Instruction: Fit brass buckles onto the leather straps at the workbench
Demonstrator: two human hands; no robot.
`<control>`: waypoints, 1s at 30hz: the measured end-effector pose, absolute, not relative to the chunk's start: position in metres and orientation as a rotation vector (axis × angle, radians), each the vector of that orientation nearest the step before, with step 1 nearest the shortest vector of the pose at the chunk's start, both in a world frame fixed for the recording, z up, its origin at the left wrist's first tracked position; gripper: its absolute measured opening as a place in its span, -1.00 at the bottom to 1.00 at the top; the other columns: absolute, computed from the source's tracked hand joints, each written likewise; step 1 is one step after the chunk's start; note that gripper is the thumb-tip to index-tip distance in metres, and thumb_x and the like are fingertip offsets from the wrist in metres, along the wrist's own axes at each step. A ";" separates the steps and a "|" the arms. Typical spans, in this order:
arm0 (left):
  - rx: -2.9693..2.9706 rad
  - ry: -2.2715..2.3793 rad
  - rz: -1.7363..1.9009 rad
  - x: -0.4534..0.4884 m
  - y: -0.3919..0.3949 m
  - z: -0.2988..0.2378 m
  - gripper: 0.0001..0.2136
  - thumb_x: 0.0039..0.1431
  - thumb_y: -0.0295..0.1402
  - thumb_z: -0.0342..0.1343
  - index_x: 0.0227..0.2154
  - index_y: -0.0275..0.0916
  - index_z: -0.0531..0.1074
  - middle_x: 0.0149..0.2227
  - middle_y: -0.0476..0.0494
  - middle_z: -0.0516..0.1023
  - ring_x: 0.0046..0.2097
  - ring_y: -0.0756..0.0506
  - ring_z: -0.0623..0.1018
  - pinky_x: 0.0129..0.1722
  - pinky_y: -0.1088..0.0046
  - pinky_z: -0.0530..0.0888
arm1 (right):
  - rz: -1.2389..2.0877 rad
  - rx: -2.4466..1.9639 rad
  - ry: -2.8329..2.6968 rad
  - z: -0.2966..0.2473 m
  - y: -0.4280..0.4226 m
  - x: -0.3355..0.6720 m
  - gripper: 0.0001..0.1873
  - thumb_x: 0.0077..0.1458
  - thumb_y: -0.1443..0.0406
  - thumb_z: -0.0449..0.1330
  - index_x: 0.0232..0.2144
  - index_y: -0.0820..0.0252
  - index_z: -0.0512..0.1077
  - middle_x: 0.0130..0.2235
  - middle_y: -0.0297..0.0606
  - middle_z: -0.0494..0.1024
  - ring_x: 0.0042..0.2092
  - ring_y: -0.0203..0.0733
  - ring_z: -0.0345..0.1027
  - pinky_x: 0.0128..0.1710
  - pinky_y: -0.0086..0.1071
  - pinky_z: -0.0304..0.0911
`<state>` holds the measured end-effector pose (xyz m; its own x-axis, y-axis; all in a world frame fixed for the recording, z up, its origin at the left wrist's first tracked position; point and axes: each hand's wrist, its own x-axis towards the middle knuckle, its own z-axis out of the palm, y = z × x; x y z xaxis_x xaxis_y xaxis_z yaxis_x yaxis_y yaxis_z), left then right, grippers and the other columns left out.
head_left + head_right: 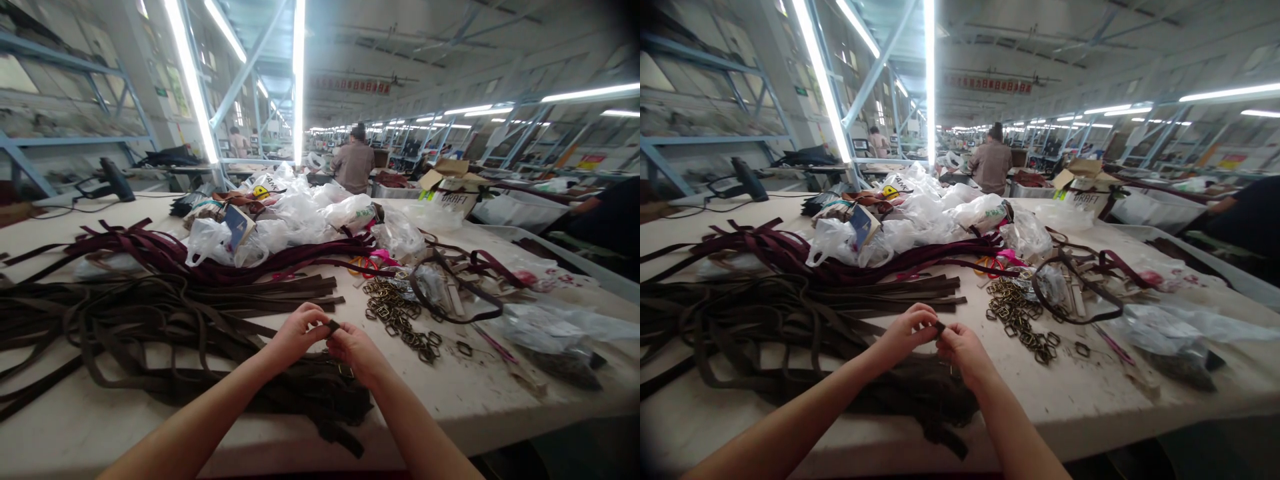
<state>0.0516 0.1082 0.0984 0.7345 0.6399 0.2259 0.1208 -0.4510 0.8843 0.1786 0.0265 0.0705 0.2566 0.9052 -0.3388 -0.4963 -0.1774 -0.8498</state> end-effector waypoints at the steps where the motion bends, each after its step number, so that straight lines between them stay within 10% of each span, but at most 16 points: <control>1: 1.930 0.591 0.677 0.050 0.110 0.099 -0.85 0.03 -0.28 0.04 -0.41 -0.26 0.39 -0.36 -0.06 0.37 -0.36 0.01 0.36 -0.37 0.52 0.32 | 1.329 -1.185 -0.460 0.068 0.030 0.178 -0.66 -0.28 0.16 0.34 -0.49 0.24 0.33 -0.53 -0.39 0.39 -0.47 -0.39 0.30 -0.46 -0.52 0.23; 30: 2.670 0.746 0.372 0.044 0.094 0.074 -0.76 -0.03 -0.22 0.14 -0.29 -0.21 0.39 -0.26 -0.10 0.37 -0.21 -0.10 0.42 -0.21 0.43 0.36 | 0.697 -1.630 -0.834 0.032 0.005 0.196 -0.70 -0.14 0.16 0.13 -0.34 0.21 0.27 -0.46 -0.33 0.36 -0.39 -0.18 0.29 -0.36 -0.33 0.20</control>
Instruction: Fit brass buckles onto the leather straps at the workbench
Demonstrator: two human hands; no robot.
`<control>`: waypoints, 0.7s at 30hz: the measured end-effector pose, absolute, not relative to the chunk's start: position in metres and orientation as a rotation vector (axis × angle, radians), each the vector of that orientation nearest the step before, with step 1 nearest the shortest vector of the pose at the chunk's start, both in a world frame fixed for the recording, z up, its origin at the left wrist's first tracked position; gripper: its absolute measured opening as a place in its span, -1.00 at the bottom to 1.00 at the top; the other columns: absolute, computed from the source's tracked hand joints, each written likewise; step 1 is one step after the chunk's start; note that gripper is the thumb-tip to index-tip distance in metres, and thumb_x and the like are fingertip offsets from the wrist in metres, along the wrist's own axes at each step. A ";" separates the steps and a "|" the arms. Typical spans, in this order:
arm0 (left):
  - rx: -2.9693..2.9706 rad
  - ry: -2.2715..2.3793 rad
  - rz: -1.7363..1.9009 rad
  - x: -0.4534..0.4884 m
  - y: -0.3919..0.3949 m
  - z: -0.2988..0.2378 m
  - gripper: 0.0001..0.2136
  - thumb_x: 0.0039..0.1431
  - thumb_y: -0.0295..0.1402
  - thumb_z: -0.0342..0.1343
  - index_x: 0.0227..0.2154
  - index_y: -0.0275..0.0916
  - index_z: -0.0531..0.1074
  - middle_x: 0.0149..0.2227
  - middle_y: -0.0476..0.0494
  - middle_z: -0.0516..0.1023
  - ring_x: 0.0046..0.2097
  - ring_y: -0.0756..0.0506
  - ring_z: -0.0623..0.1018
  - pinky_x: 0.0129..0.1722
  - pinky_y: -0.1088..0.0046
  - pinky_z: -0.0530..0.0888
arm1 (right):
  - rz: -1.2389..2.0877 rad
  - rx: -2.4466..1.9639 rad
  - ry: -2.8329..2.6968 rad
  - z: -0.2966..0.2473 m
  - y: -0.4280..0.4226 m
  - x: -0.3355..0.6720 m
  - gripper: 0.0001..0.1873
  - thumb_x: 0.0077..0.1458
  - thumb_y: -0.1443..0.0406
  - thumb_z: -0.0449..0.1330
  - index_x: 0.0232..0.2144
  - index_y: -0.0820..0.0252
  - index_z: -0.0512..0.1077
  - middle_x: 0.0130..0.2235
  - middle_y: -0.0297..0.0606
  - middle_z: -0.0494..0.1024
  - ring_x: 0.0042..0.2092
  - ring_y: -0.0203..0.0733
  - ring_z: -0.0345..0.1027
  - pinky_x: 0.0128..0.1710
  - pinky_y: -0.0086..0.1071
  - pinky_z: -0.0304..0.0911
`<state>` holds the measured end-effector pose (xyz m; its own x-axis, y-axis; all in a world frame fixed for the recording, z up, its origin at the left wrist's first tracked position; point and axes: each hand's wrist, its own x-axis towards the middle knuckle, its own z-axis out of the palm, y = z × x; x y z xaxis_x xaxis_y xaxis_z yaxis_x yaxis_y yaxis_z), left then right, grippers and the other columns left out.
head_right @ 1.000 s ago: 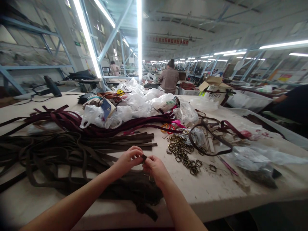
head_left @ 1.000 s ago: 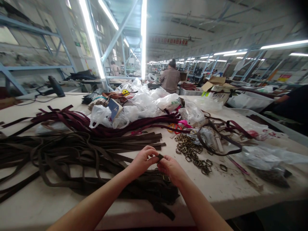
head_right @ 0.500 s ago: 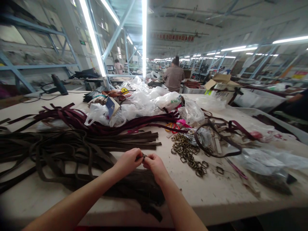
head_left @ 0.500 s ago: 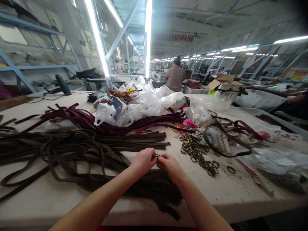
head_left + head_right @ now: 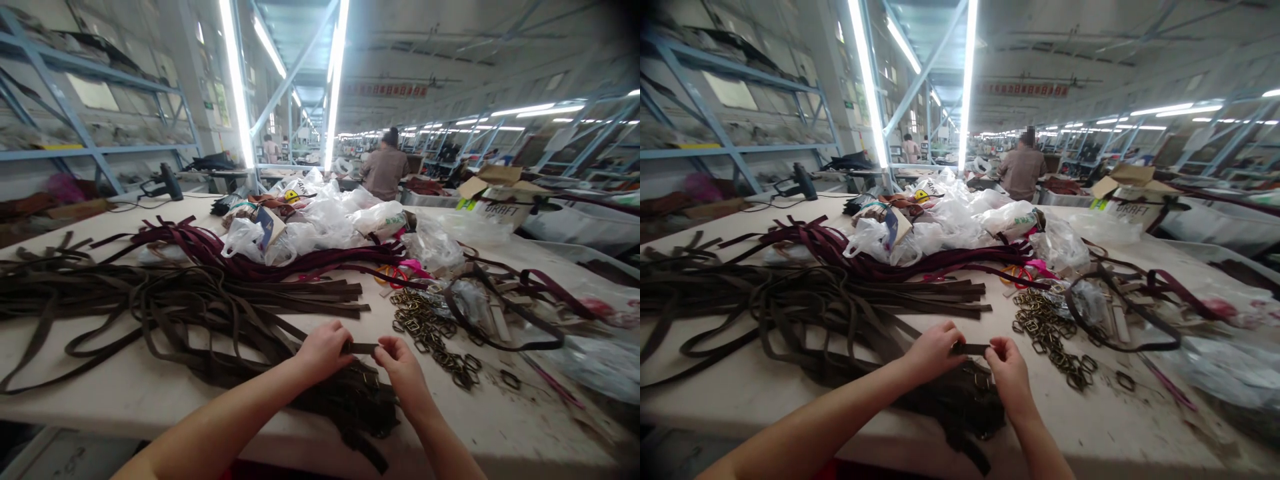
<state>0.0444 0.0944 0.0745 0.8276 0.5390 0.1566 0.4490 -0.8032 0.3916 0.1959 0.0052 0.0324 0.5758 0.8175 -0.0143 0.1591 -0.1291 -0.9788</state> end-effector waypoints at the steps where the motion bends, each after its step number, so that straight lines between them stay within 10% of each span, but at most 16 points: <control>1: 2.666 0.717 0.291 0.043 0.100 0.073 -0.70 -0.06 -0.17 0.16 -0.28 -0.20 0.39 -0.25 -0.10 0.39 -0.21 -0.11 0.43 -0.22 0.44 0.37 | 0.656 -1.694 -0.875 0.028 0.001 0.202 -0.73 -0.13 0.18 0.10 -0.35 0.21 0.28 -0.46 -0.31 0.37 -0.39 -0.17 0.29 -0.35 -0.32 0.20; 21: 2.763 1.034 -0.018 0.066 0.172 0.058 -0.83 0.01 -0.36 -0.01 -0.32 -0.19 0.40 -0.30 -0.10 0.48 -0.24 -0.10 0.46 -0.28 0.48 0.32 | 0.087 -2.515 -1.426 0.025 0.031 0.285 -0.78 0.07 0.39 0.01 -0.21 0.26 0.36 -0.21 -0.09 0.40 -0.24 -0.17 0.32 -0.28 -0.39 0.10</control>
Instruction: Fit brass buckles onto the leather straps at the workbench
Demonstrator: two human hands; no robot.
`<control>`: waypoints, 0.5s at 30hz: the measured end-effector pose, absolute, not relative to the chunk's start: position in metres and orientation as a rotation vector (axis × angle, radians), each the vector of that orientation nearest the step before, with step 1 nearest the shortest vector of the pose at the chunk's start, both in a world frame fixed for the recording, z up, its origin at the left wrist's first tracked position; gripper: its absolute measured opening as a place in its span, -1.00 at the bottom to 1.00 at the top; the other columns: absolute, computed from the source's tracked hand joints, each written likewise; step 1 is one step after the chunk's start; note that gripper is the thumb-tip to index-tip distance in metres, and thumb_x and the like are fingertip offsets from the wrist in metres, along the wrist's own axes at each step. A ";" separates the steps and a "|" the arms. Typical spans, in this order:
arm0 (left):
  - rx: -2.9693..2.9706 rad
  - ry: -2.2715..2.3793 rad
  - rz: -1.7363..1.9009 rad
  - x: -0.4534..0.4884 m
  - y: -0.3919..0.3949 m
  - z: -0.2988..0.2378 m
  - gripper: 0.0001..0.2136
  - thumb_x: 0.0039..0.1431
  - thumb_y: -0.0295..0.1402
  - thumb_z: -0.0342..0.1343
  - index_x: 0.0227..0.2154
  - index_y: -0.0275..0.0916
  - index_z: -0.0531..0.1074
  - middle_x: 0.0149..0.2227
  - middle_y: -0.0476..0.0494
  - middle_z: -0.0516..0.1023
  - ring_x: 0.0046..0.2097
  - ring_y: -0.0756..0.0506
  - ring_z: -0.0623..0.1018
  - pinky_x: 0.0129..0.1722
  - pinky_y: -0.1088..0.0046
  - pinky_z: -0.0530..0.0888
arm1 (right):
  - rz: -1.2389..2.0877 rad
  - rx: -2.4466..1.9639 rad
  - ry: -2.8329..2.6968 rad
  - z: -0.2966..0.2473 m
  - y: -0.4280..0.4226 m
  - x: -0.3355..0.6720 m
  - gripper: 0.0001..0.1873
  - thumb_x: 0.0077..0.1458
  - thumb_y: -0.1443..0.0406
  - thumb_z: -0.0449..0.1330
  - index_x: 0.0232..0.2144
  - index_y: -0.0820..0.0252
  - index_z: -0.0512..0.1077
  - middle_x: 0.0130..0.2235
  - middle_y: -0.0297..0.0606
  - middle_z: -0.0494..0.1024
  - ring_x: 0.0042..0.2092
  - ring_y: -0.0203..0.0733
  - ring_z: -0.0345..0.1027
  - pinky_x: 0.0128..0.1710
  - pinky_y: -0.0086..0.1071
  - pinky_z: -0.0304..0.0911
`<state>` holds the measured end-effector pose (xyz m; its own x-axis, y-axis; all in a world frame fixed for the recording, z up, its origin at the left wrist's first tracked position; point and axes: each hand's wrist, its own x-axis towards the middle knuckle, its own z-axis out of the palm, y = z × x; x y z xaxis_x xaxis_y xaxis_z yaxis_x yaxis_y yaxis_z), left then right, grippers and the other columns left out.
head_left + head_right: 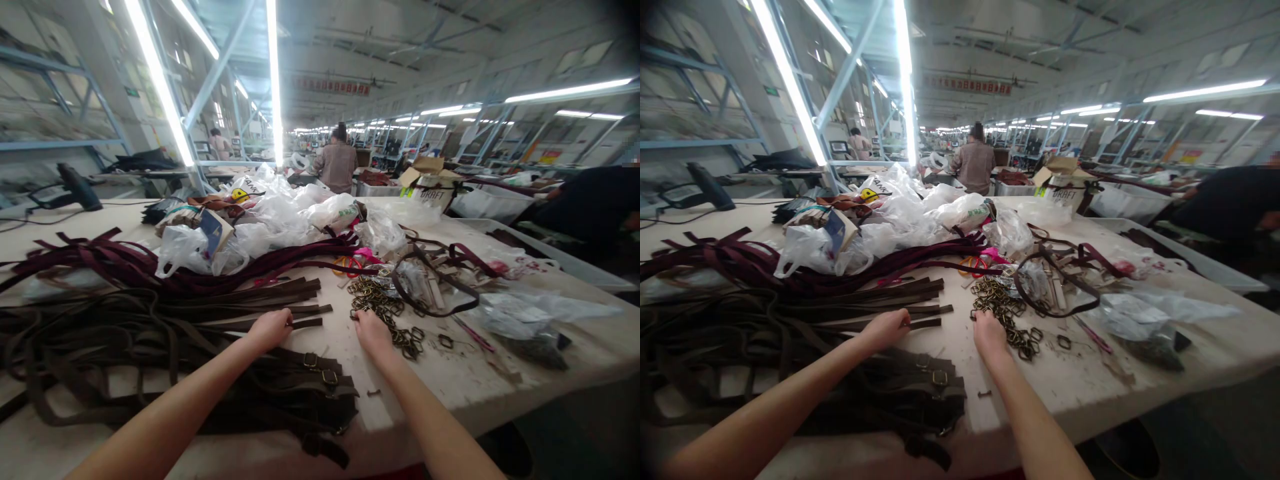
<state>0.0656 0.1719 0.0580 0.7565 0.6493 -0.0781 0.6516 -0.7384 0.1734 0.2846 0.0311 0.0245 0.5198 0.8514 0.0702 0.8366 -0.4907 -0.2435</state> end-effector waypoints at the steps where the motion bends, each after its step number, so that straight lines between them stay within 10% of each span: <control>1: 2.743 0.996 0.009 0.065 0.167 0.059 -0.82 0.03 -0.36 -0.04 -0.29 -0.18 0.40 -0.29 -0.10 0.48 -0.24 -0.09 0.46 -0.28 0.48 0.32 | 0.102 -2.512 -1.439 0.025 0.032 0.283 -0.82 0.06 0.38 0.03 -0.27 0.25 0.38 -0.25 -0.11 0.41 -0.26 -0.16 0.33 -0.30 -0.39 0.10; 15: 2.335 0.856 0.251 0.045 0.136 0.093 -0.77 0.02 -0.18 -0.01 -0.38 -0.19 0.44 -0.44 -0.01 0.48 -0.39 -0.05 0.41 -0.43 0.51 0.23 | 0.043 -2.350 -1.742 0.050 0.024 0.252 -0.81 -0.01 0.53 -0.01 -0.47 0.31 0.38 -0.36 -0.04 0.45 -0.31 -0.10 0.34 -0.34 -0.33 0.15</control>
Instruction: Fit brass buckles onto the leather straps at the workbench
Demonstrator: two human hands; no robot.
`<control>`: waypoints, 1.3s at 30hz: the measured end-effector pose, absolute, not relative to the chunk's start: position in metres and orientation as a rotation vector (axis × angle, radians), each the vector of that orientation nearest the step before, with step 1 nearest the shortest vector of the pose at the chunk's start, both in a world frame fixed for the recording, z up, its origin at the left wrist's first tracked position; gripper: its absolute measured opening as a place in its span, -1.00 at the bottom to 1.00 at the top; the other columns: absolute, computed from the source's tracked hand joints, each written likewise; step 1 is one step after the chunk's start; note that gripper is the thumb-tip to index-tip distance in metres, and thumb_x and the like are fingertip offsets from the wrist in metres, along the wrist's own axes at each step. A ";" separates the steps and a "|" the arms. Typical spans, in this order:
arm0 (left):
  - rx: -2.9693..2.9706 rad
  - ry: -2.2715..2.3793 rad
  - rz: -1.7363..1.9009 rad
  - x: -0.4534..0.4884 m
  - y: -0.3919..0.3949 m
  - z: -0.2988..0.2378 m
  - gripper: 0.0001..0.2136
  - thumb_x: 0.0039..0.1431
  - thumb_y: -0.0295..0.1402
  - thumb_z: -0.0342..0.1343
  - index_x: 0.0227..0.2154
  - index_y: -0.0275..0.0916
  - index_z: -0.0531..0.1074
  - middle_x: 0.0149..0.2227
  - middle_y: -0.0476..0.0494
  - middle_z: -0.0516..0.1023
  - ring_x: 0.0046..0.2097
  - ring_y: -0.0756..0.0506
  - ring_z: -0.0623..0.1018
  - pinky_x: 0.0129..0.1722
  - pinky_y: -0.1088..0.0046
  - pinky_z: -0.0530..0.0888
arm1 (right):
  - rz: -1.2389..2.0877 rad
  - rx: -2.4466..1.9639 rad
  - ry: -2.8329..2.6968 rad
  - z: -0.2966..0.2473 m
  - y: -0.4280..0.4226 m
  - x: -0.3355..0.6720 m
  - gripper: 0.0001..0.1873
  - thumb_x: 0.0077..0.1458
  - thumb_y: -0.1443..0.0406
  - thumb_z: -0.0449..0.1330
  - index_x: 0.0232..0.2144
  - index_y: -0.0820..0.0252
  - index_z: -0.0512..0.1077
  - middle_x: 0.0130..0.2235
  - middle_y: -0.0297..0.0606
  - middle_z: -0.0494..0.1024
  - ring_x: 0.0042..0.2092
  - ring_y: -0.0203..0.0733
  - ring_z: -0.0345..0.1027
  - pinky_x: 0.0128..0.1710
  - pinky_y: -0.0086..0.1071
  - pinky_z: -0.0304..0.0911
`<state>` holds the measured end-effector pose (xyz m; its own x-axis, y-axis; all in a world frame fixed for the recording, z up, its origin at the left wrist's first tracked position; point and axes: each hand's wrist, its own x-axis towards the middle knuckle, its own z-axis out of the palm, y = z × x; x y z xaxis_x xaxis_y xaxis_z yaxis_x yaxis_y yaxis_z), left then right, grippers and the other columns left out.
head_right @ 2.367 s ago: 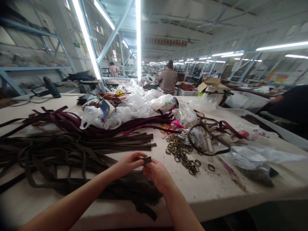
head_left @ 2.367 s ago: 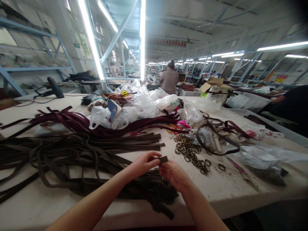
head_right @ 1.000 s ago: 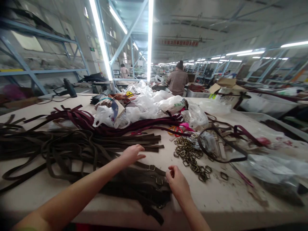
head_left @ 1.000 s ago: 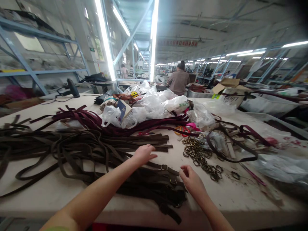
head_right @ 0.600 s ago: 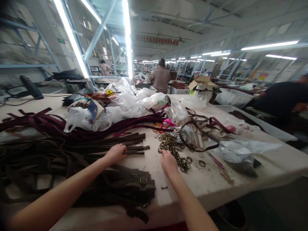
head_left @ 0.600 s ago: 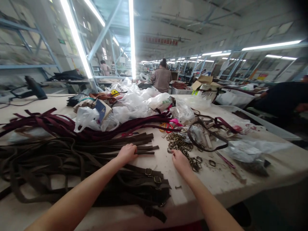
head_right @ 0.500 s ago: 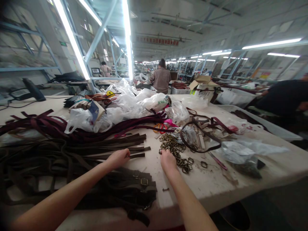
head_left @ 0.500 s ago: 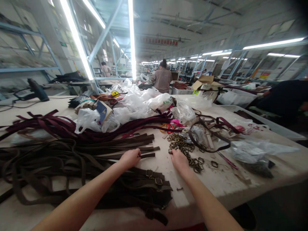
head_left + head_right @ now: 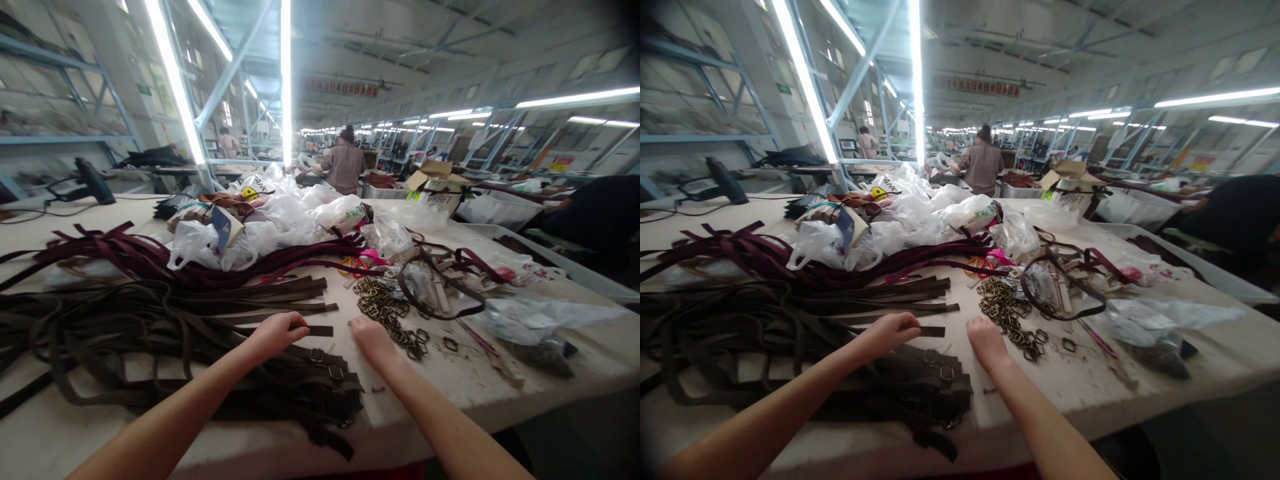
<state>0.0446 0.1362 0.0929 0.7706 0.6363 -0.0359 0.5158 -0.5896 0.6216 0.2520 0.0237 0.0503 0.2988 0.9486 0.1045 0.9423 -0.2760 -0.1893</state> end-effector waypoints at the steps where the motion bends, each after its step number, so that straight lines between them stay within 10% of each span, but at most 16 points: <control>1: 2.299 0.863 0.302 0.042 0.136 0.095 -0.75 0.01 -0.15 0.01 -0.38 -0.20 0.44 -0.45 0.00 0.47 -0.40 -0.04 0.40 -0.43 0.51 0.23 | 0.125 -2.281 -1.612 0.054 0.023 0.250 -0.85 0.01 0.47 0.01 -0.47 0.29 0.37 -0.39 -0.10 0.45 -0.33 -0.12 0.34 -0.35 -0.34 0.16; 8: 1.990 0.831 0.636 0.037 0.131 0.108 -0.67 0.01 -0.09 0.00 -0.41 -0.30 0.38 -0.52 0.03 0.35 -0.46 0.01 0.29 -0.45 0.53 0.24 | 1.234 -1.098 -0.408 0.085 0.024 0.176 -0.66 -0.25 0.19 0.30 -0.41 0.23 0.33 -0.45 -0.33 0.45 -0.46 -0.36 0.32 -0.44 -0.49 0.24; 20: 2.135 0.771 0.310 0.025 0.127 0.110 -0.67 -0.02 -0.08 0.00 -0.50 -0.29 0.37 -0.59 0.08 0.23 -0.52 0.05 0.19 -0.55 0.56 0.12 | 0.943 -1.330 -1.008 0.091 0.027 0.164 -0.71 -0.14 0.16 0.23 -0.36 0.24 0.42 -0.45 -0.33 0.44 -0.49 -0.34 0.25 -0.52 -0.47 0.18; 27: 1.983 0.714 0.441 0.034 0.130 0.103 -0.54 0.13 -0.02 -0.27 -0.38 -0.26 0.41 -0.44 -0.03 0.36 -0.36 -0.03 0.31 -0.37 0.50 0.24 | 1.203 -1.002 -0.242 0.088 0.030 0.176 -0.72 -0.20 0.36 0.30 -0.36 0.22 0.36 -0.47 -0.38 0.47 -0.52 -0.42 0.30 -0.54 -0.57 0.24; 39: 1.648 0.789 0.623 0.040 0.132 0.090 -0.69 0.01 -0.09 -0.01 -0.56 -0.27 0.25 -0.61 0.12 0.13 -0.54 0.08 0.12 -0.53 0.57 0.13 | 1.490 -0.495 0.328 0.098 0.033 0.154 -0.86 0.13 0.45 0.01 -0.40 0.32 0.37 -0.46 -0.31 0.44 -0.49 -0.47 0.33 -0.48 -0.66 0.32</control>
<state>0.0404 0.1316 0.0898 0.6333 0.7738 -0.0103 0.1698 -0.1261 0.9774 0.1540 0.0332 0.0976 0.0653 0.8632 -0.5006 -0.9936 0.0100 -0.1124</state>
